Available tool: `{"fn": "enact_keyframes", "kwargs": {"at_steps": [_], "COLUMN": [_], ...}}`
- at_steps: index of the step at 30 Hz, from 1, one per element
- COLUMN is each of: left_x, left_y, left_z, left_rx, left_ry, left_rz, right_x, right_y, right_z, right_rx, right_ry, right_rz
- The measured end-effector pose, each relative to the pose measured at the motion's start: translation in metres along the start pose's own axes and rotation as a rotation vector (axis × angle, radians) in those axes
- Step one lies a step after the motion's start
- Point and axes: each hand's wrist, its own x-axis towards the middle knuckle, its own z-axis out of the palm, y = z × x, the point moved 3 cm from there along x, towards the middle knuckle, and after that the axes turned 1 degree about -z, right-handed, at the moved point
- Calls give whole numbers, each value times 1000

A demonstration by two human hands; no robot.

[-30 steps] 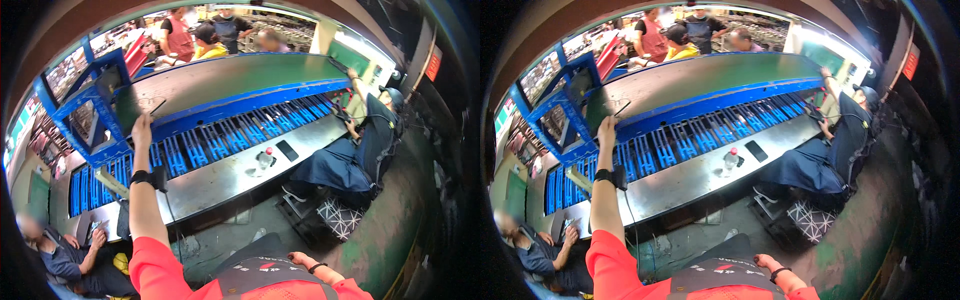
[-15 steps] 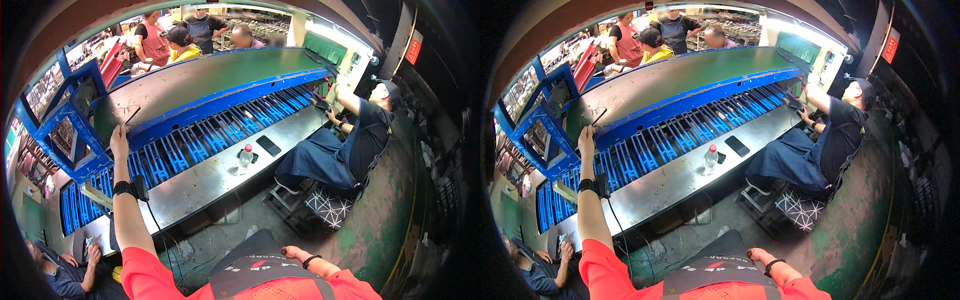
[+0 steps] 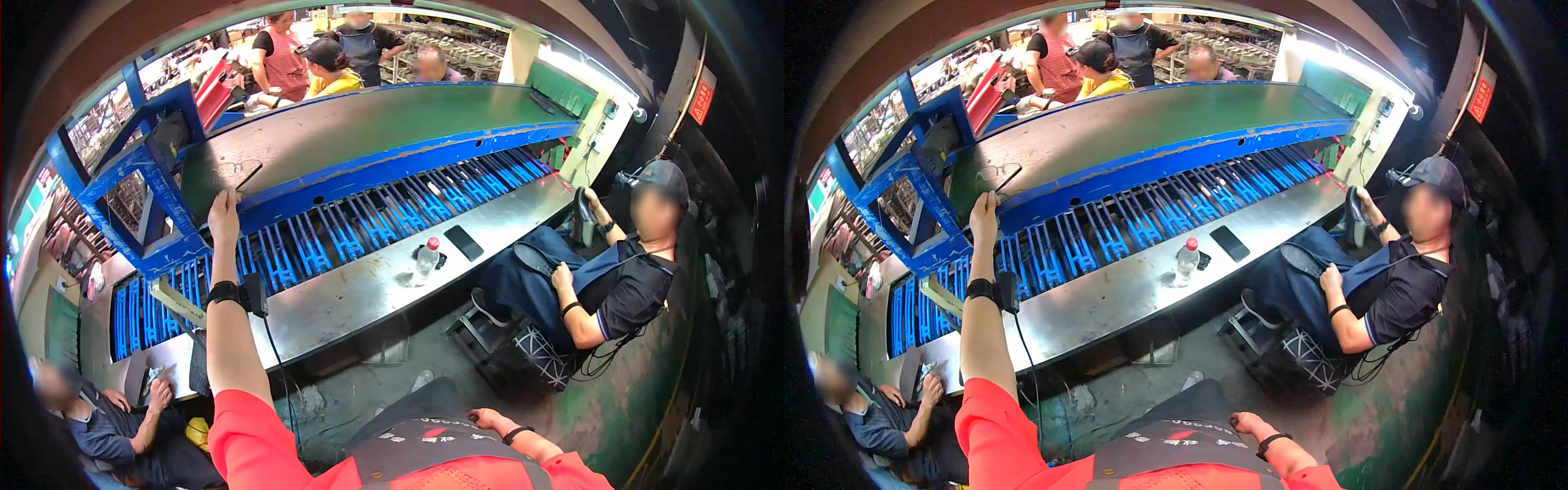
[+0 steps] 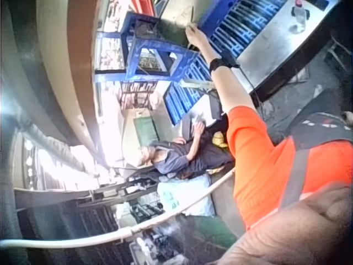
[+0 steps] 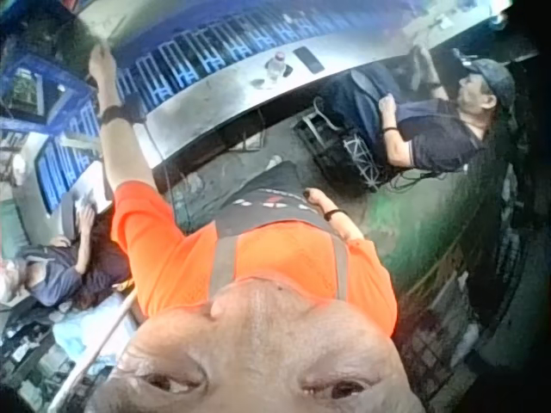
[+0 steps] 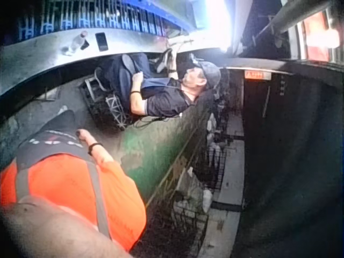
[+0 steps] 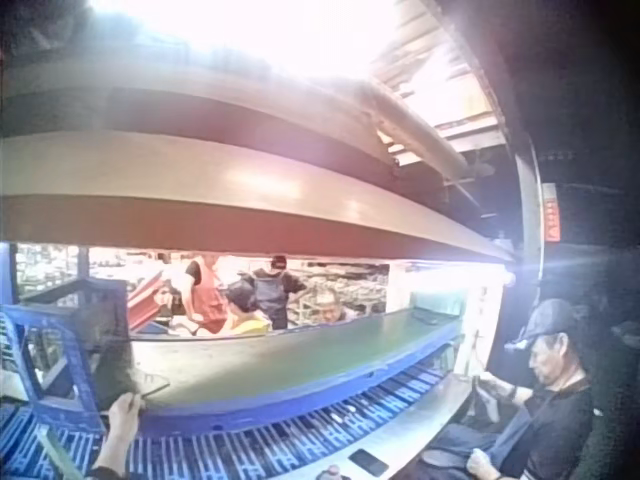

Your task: Operating a conveyor belt system in a shoe factory to move shoe components.

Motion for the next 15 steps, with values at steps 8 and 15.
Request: {"fn": "enact_keyframes", "kwargs": {"at_steps": [8,15], "left_x": [-1,-3], "left_y": [4,4], "left_z": [-5,-3], "left_rx": [84,35], "left_ry": [-37,-30], "left_rz": [-53,-24], "right_x": [-8,-4], "right_y": [-9,-7], "right_z": [-8,-6], "right_rx": [-62,-94], "right_ry": [25,5], "right_rz": [11,32]}}
